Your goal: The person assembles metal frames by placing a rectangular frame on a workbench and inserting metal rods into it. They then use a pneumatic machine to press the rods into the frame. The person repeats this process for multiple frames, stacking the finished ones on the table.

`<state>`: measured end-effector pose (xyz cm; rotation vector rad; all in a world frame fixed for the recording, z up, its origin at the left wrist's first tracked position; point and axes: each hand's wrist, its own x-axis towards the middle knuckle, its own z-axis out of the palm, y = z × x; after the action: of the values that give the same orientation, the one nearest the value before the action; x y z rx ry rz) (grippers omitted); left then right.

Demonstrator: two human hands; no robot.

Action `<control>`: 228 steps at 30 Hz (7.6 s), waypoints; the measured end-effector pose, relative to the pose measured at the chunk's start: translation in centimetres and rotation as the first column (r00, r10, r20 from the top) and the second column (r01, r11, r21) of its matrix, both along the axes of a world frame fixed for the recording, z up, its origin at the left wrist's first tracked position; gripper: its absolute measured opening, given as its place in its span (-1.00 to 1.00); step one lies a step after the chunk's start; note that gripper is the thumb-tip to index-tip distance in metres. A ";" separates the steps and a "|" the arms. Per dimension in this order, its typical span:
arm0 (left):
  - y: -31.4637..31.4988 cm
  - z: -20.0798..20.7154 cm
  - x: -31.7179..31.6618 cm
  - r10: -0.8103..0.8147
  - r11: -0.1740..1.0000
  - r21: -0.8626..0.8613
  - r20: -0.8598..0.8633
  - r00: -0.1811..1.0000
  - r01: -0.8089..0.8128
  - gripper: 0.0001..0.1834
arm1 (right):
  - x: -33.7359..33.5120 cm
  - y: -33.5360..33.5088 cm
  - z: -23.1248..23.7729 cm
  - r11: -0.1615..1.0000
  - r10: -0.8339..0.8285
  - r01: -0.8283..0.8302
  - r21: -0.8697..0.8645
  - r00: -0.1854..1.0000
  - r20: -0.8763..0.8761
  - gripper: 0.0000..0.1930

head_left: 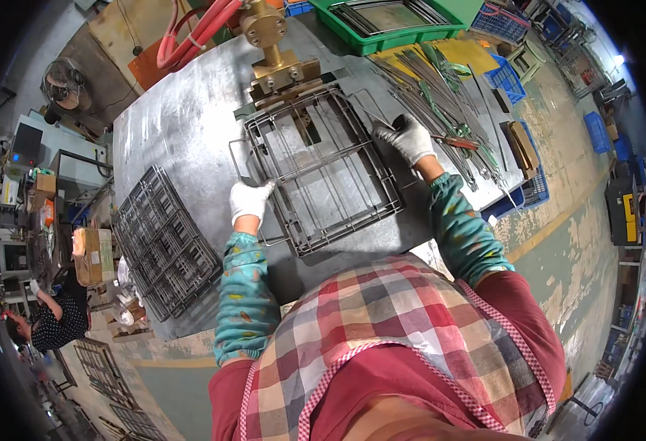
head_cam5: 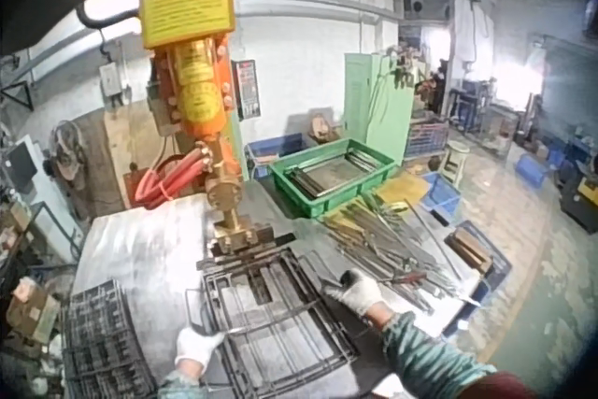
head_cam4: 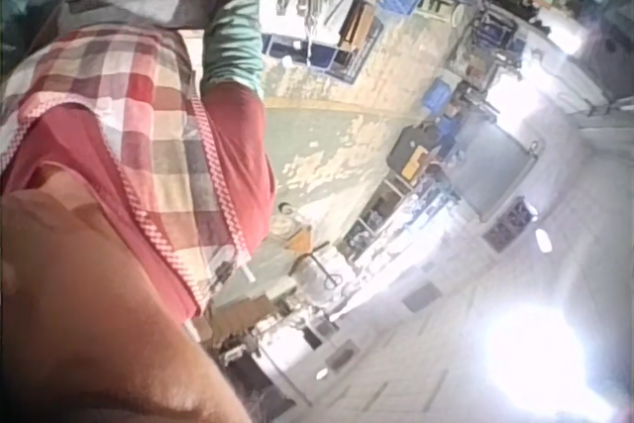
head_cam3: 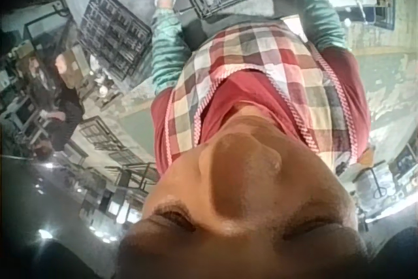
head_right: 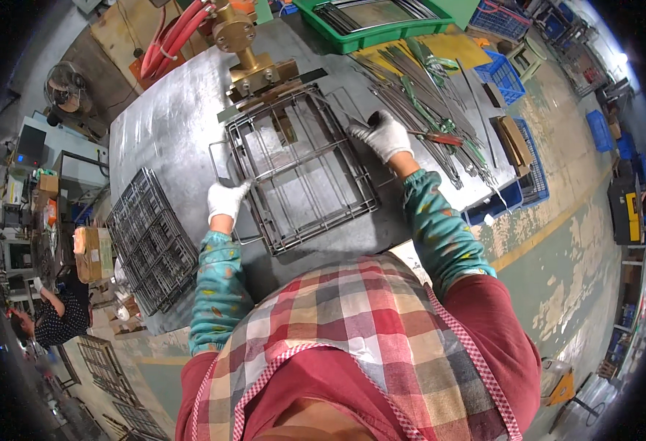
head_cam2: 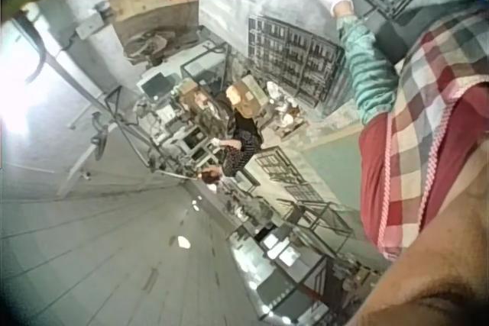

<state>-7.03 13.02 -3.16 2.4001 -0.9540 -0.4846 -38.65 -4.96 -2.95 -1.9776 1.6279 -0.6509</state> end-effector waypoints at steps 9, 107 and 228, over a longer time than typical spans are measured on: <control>0.3 1.2 -0.1 -0.001 1.000 -0.008 -0.056 0.998 0.001 -0.34 | 1.7 0.4 0.7 0.996 0.092 -0.088 0.032 0.984 -0.154 -0.27; -17.1 0.8 11.3 -0.033 0.999 0.012 0.030 0.999 0.033 -0.20 | 12.9 -18.3 -1.7 0.982 0.186 -0.178 0.069 0.974 -0.129 -0.37; -17.9 -0.9 13.5 -0.135 0.985 -0.116 -0.081 0.987 0.125 -0.37 | 13.6 -15.4 0.2 0.994 0.062 -0.041 0.100 0.973 -0.221 -0.30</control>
<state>6.51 -4.91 -4.11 2.2087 -1.0740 -0.5668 -25.03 -20.32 -2.73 -2.0761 1.6952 -0.3333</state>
